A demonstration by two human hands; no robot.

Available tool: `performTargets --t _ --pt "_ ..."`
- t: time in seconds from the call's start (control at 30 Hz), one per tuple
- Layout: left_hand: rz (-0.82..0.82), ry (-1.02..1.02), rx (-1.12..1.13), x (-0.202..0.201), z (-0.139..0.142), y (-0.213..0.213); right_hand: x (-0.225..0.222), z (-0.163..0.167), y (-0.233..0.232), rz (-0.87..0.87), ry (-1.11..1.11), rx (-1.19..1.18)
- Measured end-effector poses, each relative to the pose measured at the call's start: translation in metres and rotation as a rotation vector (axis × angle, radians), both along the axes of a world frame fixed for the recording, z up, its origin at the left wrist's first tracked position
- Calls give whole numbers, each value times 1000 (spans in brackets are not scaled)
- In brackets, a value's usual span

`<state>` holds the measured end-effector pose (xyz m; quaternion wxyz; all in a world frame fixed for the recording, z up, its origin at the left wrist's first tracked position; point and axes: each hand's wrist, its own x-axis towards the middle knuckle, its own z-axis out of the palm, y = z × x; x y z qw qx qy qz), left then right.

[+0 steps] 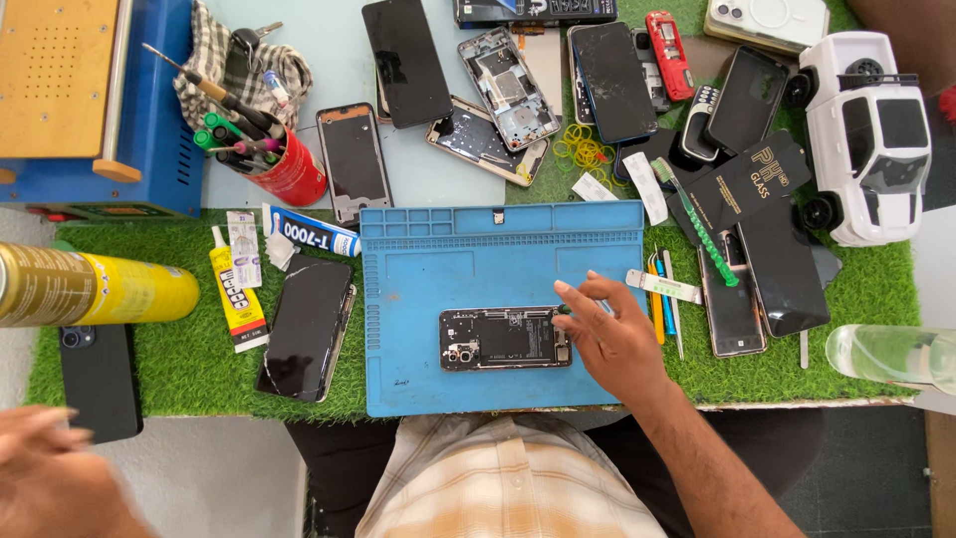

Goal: The person holds a pink smartphone, removes its back cover and battery, then uses a screwdriver to unscrew and work on the internal components of the opened phone on a blue repair mat, handling small parts and tools from the cluttered workbench.

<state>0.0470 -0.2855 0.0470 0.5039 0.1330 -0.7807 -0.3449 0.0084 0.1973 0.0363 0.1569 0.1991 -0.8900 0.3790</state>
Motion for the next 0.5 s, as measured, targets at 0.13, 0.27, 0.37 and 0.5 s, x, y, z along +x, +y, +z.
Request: performTargets --t 0.13,0.27,0.37,0.5 --pt "-614 -255 122 -7 -20 117 0 2 -2 7 -131 -94" --pt "-988 -417 54 -54 -20 200 1 0 -3 -23 -114 -36" --pt "-1129 -429 -122 -97 -1 228 2 -1 -1 16 -155 -90" --pt "-1159 -388 -103 -130 5 245 4 -3 0 15 7 44"
